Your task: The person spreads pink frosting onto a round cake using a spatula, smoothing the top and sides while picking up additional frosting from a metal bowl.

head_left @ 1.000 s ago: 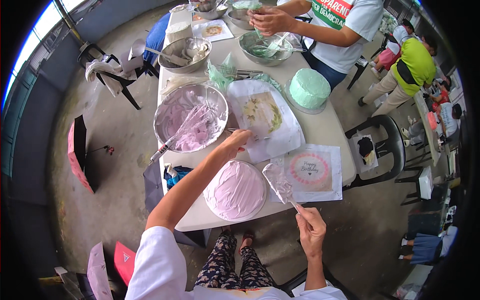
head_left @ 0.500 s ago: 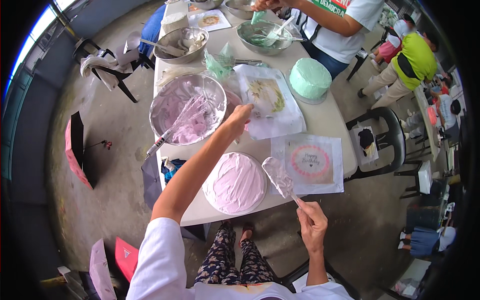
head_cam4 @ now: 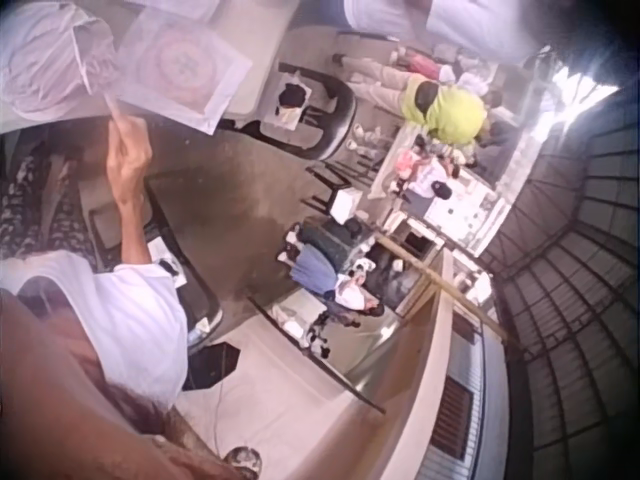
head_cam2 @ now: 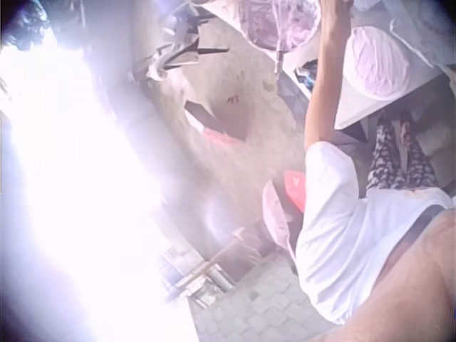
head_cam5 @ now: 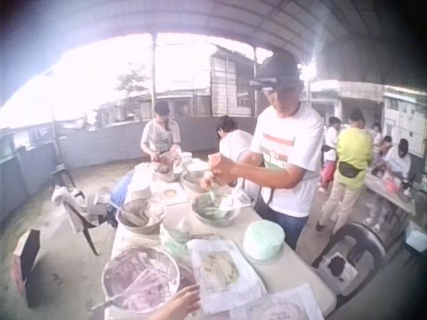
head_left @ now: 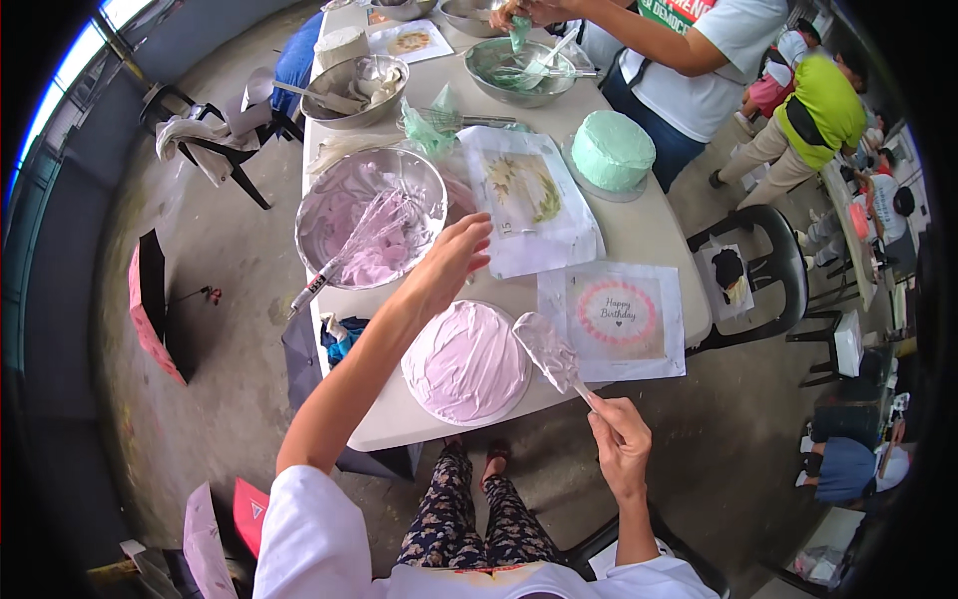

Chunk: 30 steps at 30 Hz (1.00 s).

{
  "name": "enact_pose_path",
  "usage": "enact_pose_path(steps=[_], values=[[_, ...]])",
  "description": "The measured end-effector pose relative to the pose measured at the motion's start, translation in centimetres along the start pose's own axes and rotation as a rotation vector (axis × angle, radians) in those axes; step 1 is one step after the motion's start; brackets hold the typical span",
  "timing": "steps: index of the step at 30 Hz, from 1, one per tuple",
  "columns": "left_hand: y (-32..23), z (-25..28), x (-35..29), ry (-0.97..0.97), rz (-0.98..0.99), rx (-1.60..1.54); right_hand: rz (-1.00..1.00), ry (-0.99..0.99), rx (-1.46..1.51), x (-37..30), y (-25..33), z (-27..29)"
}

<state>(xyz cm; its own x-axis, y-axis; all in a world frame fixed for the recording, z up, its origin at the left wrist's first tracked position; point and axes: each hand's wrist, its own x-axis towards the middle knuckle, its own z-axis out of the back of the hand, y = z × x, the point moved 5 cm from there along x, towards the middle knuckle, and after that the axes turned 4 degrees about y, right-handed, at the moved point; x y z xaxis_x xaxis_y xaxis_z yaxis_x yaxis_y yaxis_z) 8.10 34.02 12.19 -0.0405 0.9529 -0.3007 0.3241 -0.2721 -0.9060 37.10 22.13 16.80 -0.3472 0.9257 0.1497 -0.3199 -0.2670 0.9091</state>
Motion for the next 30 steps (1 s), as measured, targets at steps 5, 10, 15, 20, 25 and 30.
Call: enact_pose_path(steps=[5, 10, 15, 20, 25, 30], values=[[-5.7, -0.1, -12.5, -0.329, -0.551, 0.446, 0.007, 0.002, -0.017, -0.1, -0.3, 0.2], [1.2, 6.1, -20.2, -0.79, -0.762, 0.692, -0.015, 0.022, 0.019, -0.1, -0.7, -0.6], [10.2, 11.1, -20.8, -1.015, -0.339, 0.967, 0.028, 0.058, 0.051, 0.4, -0.6, -1.3], [12.3, 11.9, -19.7, -0.935, -0.122, 1.246, 0.025, 0.063, 0.047, 0.3, -0.7, -1.5], [11.8, 11.4, -19.7, -0.988, -0.153, 1.193, 0.014, 0.055, 0.038, 0.4, -0.5, -1.2], [12.0, 11.5, -19.4, -0.949, -0.11, 1.246, -0.01, 0.063, 0.068, -0.1, -0.5, -1.5]])
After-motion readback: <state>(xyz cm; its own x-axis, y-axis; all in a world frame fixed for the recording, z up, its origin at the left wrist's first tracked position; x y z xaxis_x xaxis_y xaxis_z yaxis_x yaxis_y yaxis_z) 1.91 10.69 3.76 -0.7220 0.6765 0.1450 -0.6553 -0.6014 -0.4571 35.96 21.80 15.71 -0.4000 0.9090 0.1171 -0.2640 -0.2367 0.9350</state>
